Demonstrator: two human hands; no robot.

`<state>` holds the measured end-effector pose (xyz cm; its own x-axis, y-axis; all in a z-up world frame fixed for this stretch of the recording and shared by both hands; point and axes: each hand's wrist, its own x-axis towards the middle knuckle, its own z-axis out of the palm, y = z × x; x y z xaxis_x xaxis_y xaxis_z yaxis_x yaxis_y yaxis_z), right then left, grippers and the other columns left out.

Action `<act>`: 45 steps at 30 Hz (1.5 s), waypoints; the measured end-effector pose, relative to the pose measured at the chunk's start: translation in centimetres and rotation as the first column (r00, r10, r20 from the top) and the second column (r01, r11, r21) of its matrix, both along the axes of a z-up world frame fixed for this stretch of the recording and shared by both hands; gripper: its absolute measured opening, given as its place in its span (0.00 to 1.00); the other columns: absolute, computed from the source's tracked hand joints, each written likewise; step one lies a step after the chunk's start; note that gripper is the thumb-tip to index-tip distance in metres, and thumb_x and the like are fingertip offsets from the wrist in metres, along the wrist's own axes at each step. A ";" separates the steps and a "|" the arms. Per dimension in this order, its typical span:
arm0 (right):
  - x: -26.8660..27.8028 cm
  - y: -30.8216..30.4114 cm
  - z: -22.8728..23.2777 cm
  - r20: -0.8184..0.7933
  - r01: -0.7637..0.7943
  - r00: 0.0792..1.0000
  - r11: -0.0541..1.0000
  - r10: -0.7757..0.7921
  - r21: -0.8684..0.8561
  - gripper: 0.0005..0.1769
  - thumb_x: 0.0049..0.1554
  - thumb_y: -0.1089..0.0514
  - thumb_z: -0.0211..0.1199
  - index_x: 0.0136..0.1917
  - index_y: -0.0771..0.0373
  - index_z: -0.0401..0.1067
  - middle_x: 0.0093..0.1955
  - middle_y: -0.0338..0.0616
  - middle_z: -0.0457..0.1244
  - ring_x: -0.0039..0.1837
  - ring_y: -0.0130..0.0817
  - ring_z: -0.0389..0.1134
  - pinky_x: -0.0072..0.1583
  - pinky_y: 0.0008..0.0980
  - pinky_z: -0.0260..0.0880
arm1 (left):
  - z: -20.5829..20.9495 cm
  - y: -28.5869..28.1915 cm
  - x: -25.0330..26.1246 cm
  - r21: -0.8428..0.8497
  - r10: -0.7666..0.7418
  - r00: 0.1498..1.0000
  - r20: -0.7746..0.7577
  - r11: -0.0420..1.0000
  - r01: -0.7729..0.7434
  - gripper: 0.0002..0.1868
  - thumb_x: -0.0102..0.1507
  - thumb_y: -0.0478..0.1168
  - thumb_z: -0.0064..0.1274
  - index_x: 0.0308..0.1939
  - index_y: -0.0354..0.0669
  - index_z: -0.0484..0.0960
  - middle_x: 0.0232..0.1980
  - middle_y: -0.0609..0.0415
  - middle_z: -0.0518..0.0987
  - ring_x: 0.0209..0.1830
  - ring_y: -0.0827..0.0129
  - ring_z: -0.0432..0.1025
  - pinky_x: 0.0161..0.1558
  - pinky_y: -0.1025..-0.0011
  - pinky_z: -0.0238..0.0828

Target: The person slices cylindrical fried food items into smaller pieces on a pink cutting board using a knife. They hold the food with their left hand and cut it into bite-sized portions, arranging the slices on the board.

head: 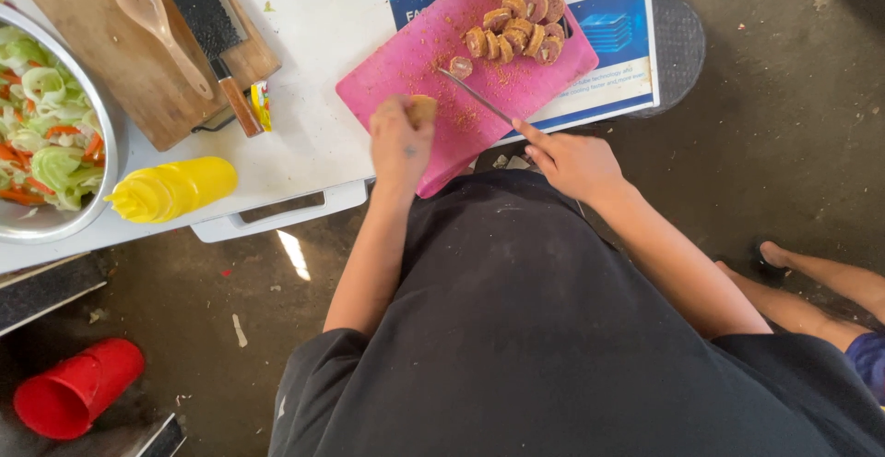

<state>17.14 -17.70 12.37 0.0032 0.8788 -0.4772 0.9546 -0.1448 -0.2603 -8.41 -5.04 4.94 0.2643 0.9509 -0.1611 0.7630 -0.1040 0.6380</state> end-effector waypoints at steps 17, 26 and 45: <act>-2.9 -0.6 -0.1 -0.034 0.084 0.996 0.995 -0.082 0.049 0.31 0.70 0.38 0.37 0.84 0.31 0.47 0.52 0.53 0.69 0.54 0.58 0.72 0.53 0.55 0.72 | -2.4 4.5 2.5 0.301 -0.342 0.939 0.038 0.900 0.316 0.11 0.65 0.36 0.56 0.52 0.47 0.82 0.48 0.55 0.80 0.50 0.64 0.75 0.56 0.69 0.68; -3.5 0.4 -0.6 -0.031 0.070 0.997 0.998 -0.070 -0.001 0.31 0.69 0.39 0.36 0.85 0.31 0.46 0.51 0.52 0.70 0.54 0.57 0.73 0.53 0.53 0.73 | -2.5 4.0 2.3 0.350 -0.349 0.937 -0.032 0.874 0.338 0.12 0.68 0.36 0.52 0.55 0.45 0.81 0.51 0.54 0.81 0.55 0.67 0.75 0.57 0.70 0.66; -6.7 4.5 0.2 -0.167 0.121 0.980 0.989 -0.105 0.090 0.32 0.68 0.44 0.43 0.84 0.36 0.49 0.54 0.70 0.69 0.59 0.70 0.69 0.60 0.63 0.68 | -1.9 3.2 2.2 0.334 -0.294 0.948 -0.125 0.887 0.319 0.13 0.70 0.42 0.46 0.57 0.53 0.81 0.52 0.62 0.81 0.55 0.72 0.75 0.56 0.73 0.66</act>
<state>10.46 -13.19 12.54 0.0354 0.9200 -0.3903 0.8779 -0.2152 -0.4277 -6.23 -1.81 3.02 0.5515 0.8233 0.1342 0.6980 -0.5435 0.4662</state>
